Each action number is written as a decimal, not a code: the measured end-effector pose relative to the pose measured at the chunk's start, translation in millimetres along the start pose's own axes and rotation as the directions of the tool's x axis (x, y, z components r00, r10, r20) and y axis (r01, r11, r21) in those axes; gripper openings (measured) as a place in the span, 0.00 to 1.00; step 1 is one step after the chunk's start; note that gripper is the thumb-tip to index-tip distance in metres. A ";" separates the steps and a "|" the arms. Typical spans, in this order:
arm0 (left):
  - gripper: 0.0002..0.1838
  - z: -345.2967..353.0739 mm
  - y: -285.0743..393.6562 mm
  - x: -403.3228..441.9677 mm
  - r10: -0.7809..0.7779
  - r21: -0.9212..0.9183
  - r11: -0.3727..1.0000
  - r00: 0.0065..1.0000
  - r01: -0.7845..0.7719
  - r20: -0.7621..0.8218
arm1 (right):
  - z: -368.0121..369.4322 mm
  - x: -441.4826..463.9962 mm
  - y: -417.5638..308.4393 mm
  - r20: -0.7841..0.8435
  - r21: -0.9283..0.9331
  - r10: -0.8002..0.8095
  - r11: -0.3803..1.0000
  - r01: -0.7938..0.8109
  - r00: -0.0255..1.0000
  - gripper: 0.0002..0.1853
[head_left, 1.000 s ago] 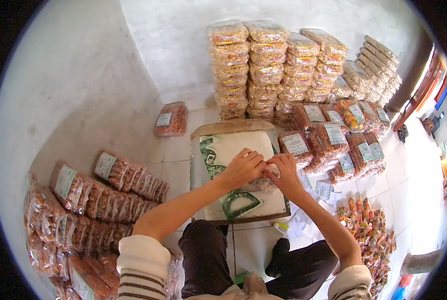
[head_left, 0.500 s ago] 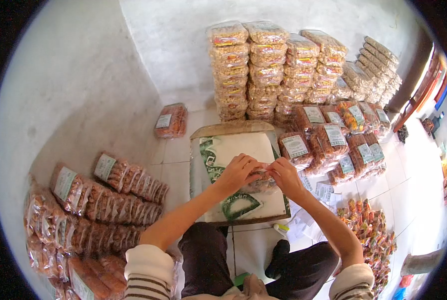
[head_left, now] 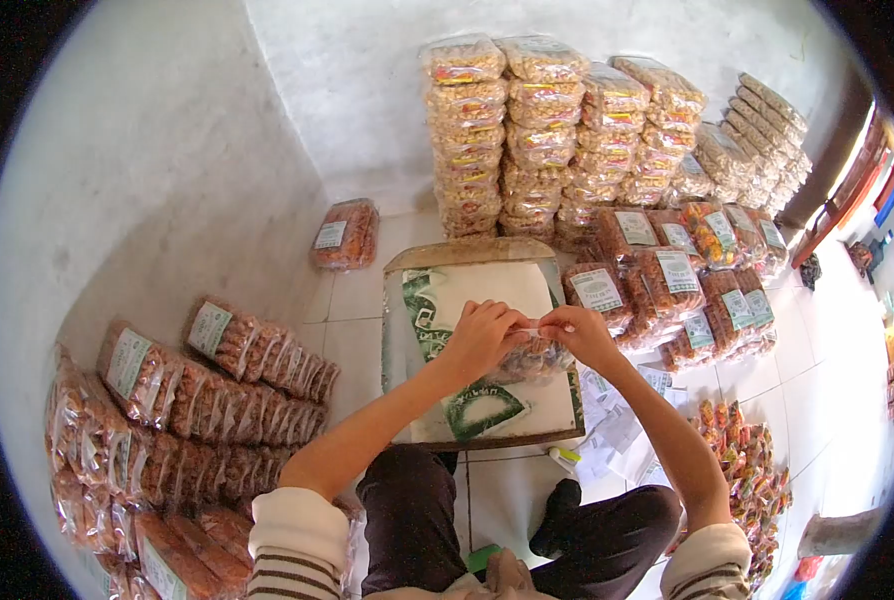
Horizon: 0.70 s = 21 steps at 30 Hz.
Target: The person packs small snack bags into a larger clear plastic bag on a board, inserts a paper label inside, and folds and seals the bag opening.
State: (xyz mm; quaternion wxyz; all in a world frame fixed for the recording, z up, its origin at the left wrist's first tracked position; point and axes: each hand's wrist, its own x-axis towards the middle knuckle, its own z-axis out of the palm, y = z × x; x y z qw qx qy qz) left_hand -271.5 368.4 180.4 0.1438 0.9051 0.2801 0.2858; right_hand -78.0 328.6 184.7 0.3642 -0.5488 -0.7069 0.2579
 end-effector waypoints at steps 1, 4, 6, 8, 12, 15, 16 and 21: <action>0.10 0.2 -0.6 1.3 0.002 -0.001 1.000 1.000 -0.002 0.000 | -0.5 -0.7 0.6 0.013 0.007 0.009 1.000 -0.009 1.000 0.07; 0.10 -0.1 -5.6 5.0 -0.113 -0.095 0.988 0.990 0.121 0.079 | 0.6 -3.1 -8.0 -0.054 -0.103 -0.183 0.979 0.176 0.982 0.09; 0.11 0.2 -8.8 7.2 -0.110 -0.140 0.983 0.991 0.120 0.078 | 4.4 -4.0 -12.3 -0.106 -0.232 -0.384 0.906 0.353 0.917 0.10; 0.12 2.1 -9.8 8.0 -0.138 -0.257 0.954 0.986 0.157 0.092 | 9.5 -4.8 -10.6 -0.057 -0.157 -0.286 0.949 0.274 0.957 0.11; 0.14 -2.3 -8.3 4.7 -0.274 -0.438 0.842 0.949 0.315 0.156 | 7.0 4.6 -5.1 0.019 -0.116 -0.196 0.973 0.197 0.980 0.10; 0.15 -3.2 -10.7 5.7 -0.169 -0.338 0.922 0.982 0.189 0.088 | -0.2 9.5 -6.1 0.101 -0.027 -0.167 0.985 0.171 0.981 0.10; 0.15 -3.7 -13.0 5.9 -0.168 -0.339 0.922 0.982 0.188 0.086 | -0.8 11.3 -3.6 0.112 -0.020 -0.179 0.983 0.182 0.977 0.10; 0.11 -10.7 -24.2 8.2 0.197 -0.137 0.971 0.980 -0.194 0.011 | -4.7 23.1 6.0 0.140 -0.040 -0.221 0.973 0.229 0.965 0.08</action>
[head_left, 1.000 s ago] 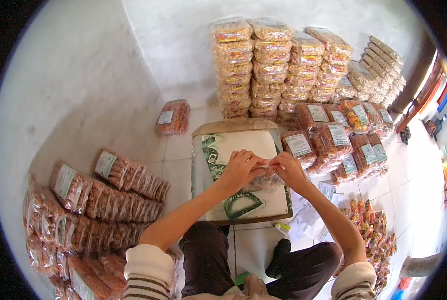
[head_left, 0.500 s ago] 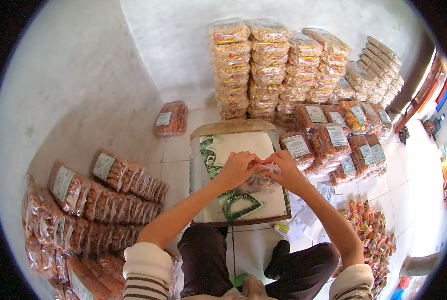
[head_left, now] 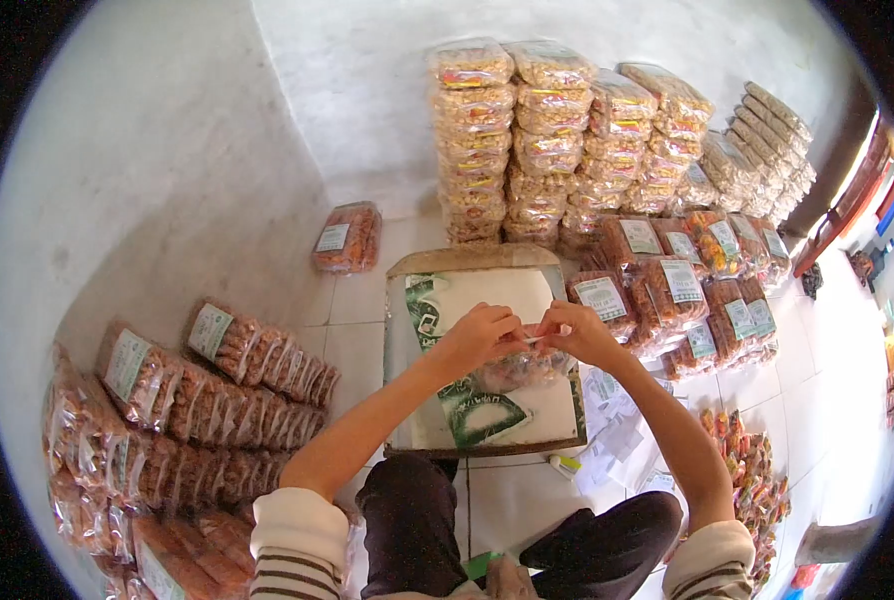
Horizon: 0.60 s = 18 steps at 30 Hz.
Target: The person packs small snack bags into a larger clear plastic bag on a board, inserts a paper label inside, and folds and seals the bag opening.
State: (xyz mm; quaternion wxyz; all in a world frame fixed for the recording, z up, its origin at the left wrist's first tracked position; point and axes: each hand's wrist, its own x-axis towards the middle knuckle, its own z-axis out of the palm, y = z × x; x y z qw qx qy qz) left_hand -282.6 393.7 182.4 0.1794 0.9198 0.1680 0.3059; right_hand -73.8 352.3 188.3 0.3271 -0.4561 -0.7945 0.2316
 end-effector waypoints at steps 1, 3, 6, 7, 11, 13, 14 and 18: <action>0.11 -0.7 -0.7 0.0 0.000 0.001 1.000 1.000 0.000 -0.002 | -2.2 1.9 0.7 0.048 0.064 0.024 0.998 -0.027 0.999 0.08; 0.08 1.4 -2.7 2.3 0.133 0.039 0.991 0.990 -0.132 -0.040 | -6.5 4.6 3.8 0.094 0.118 0.050 0.991 -0.061 0.994 0.08; 0.08 7.8 -6.3 2.6 0.166 0.028 0.986 0.984 -0.164 -0.071 | -4.1 2.6 2.8 0.115 0.191 0.141 0.968 -0.161 0.983 0.07; 0.08 9.2 -5.0 1.0 0.169 0.023 0.986 0.983 -0.168 -0.069 | -1.7 -1.0 0.1 0.093 0.155 0.127 0.978 -0.140 0.987 0.07; 0.08 13.2 12.1 -9.5 0.197 0.076 0.978 0.980 -0.196 0.000 | 11.2 -29.0 -24.3 0.013 0.046 0.044 0.998 -0.045 0.999 0.09; 0.08 17.6 24.6 -17.9 0.219 0.092 0.971 0.975 -0.220 0.021 | 20.3 -51.2 -35.9 -0.023 -0.009 0.053 0.999 -0.053 0.998 0.11; 0.09 19.7 31.7 -23.0 0.216 0.081 0.972 0.974 -0.221 0.067 | 26.3 -64.3 -42.1 -0.060 -0.064 0.059 0.996 -0.062 0.996 0.13; 0.11 15.7 86.8 -55.4 0.076 0.100 0.991 0.993 -0.084 0.086 | 57.8 -114.7 -65.3 -0.162 -0.237 -0.146 0.966 0.105 0.976 0.14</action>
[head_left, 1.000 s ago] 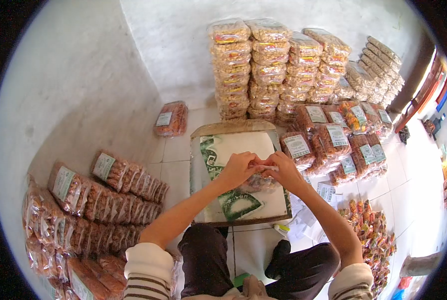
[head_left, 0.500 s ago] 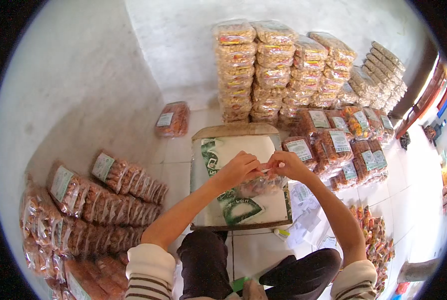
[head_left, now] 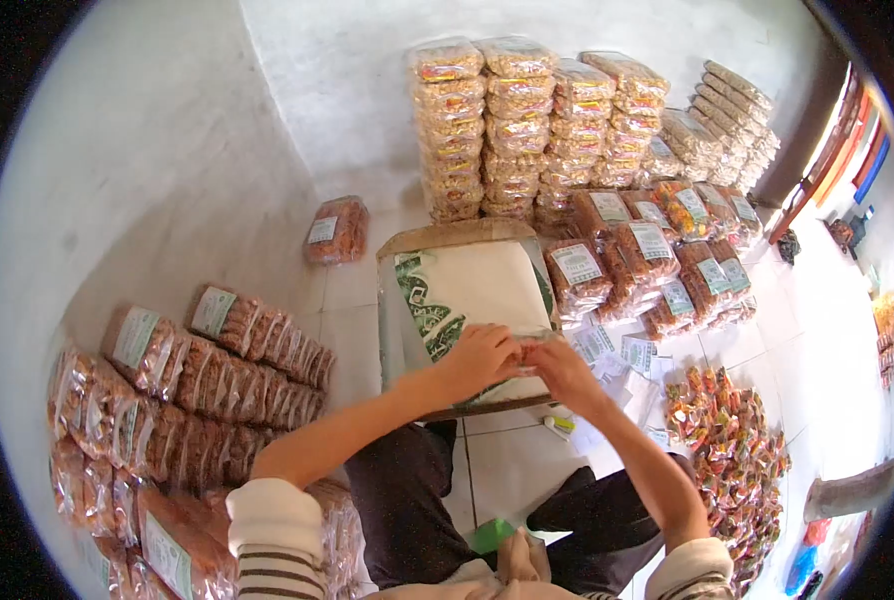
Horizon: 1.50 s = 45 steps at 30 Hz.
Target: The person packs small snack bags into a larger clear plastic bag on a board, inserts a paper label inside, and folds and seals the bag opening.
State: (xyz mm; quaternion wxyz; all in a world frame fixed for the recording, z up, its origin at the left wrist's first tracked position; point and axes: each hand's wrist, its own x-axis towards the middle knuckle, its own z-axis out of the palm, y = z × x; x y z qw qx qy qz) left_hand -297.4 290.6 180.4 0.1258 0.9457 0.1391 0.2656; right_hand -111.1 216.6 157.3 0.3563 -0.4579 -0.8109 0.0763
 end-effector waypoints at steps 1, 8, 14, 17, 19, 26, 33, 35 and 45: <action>0.11 2.9 12.3 -13.4 -0.127 -0.058 0.991 0.991 0.124 -0.045 | 5.2 -16.0 -4.9 0.010 -0.061 -0.021 0.998 0.021 1.000 0.13; 0.18 75.1 84.0 -67.6 -0.495 -0.502 -0.646 0.185 0.575 0.849 | 46.3 -69.2 -11.4 -0.056 -0.187 0.039 0.981 -0.048 0.998 0.12; 0.13 131.9 48.6 -56.7 -0.679 -0.687 -0.692 0.122 0.224 0.724 | 59.8 -79.0 -2.4 -0.063 -0.204 0.017 0.979 -0.029 0.998 0.12; 0.10 139.7 42.0 -56.5 -0.688 -0.686 -0.699 0.070 0.204 0.722 | 71.0 -87.4 10.8 -0.051 -0.199 0.025 0.979 -0.035 0.998 0.13; 0.08 149.1 34.9 -58.2 -0.664 -0.663 -0.725 0.065 0.187 0.745 | 78.3 -91.7 19.0 -0.048 -0.217 0.023 0.976 -0.033 0.999 0.13; 0.06 178.9 9.6 -64.6 -0.610 -0.593 -0.757 0.028 0.275 0.792 | 88.2 -101.6 49.1 0.019 -0.303 -0.082 0.949 0.084 0.996 0.12; 0.05 188.9 14.4 -50.8 -0.751 -0.697 -0.633 -0.047 0.337 0.659 | 80.1 -131.3 64.8 -0.338 -0.301 0.328 0.851 -0.431 0.882 0.11; 0.05 195.0 13.0 -54.1 -0.758 -0.697 -0.624 -0.059 0.352 0.649 | 94.2 -153.3 68.3 -0.482 -0.155 0.511 0.750 -0.643 0.712 0.12; 0.07 189.7 13.5 -45.8 -0.782 -0.707 -0.589 -0.052 0.392 0.622 | 156.8 -234.8 97.4 -0.047 -0.411 0.801 0.529 -0.742 0.597 0.30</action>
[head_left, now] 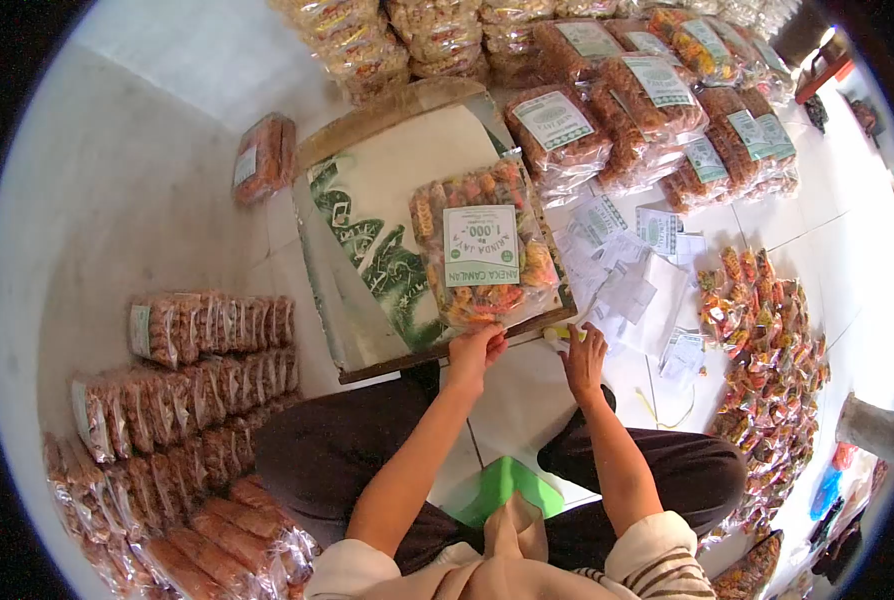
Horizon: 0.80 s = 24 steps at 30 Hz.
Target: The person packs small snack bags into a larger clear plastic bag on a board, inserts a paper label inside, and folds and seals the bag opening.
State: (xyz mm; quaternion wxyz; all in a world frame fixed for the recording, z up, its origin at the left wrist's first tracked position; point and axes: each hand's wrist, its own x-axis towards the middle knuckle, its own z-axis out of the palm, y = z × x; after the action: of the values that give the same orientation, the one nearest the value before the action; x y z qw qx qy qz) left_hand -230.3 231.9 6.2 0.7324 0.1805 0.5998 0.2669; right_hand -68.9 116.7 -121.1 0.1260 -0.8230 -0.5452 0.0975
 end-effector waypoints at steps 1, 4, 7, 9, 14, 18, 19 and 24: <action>0.07 0.5 0.2 0.0 -0.012 0.008 1.000 1.000 0.012 0.006 | -1.0 0.9 2.8 0.073 -0.036 0.024 0.999 -0.022 0.997 0.30; 0.07 0.7 0.4 0.2 -0.006 0.004 1.000 1.000 0.006 0.004 | 18.3 -3.0 17.1 0.085 0.034 -0.087 0.996 0.085 0.992 0.28; 0.08 -0.7 -0.4 -0.2 -0.003 0.008 1.000 1.000 0.003 0.019 | 23.8 -15.0 15.6 0.041 0.109 -0.174 0.980 0.168 0.984 0.25; 0.06 -0.6 -1.3 -0.3 -0.013 0.007 1.000 1.000 0.013 0.020 | 23.3 -19.1 11.0 0.006 0.111 -0.172 0.979 0.171 0.985 0.23; 0.05 -0.1 -1.1 -1.5 -0.002 -0.017 1.000 1.000 0.002 0.014 | 22.2 -2.1 -22.5 -0.170 0.279 0.489 0.856 -0.435 0.855 0.28; 0.06 0.6 -1.1 0.4 -0.004 0.029 1.000 1.000 0.004 0.022 | 35.4 4.0 -27.7 -0.016 0.155 0.529 0.839 -0.521 0.848 0.33; 0.06 1.6 -1.4 -0.3 -0.003 0.042 0.999 1.000 0.003 0.005 | 38.6 3.3 -26.3 -0.047 0.200 0.548 0.824 -0.530 0.835 0.32; 0.07 7.8 -1.6 -2.5 0.062 -0.044 0.997 0.998 -0.061 0.025 | 41.4 -2.0 -14.3 -0.280 0.409 0.609 0.775 -0.481 0.742 0.29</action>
State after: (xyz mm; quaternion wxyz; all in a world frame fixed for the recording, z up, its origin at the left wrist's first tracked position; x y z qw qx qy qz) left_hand -222.8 229.6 9.0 0.7355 0.1863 0.5783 0.2998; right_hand -94.5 124.4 -155.8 0.3268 -0.9187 -0.2169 0.0456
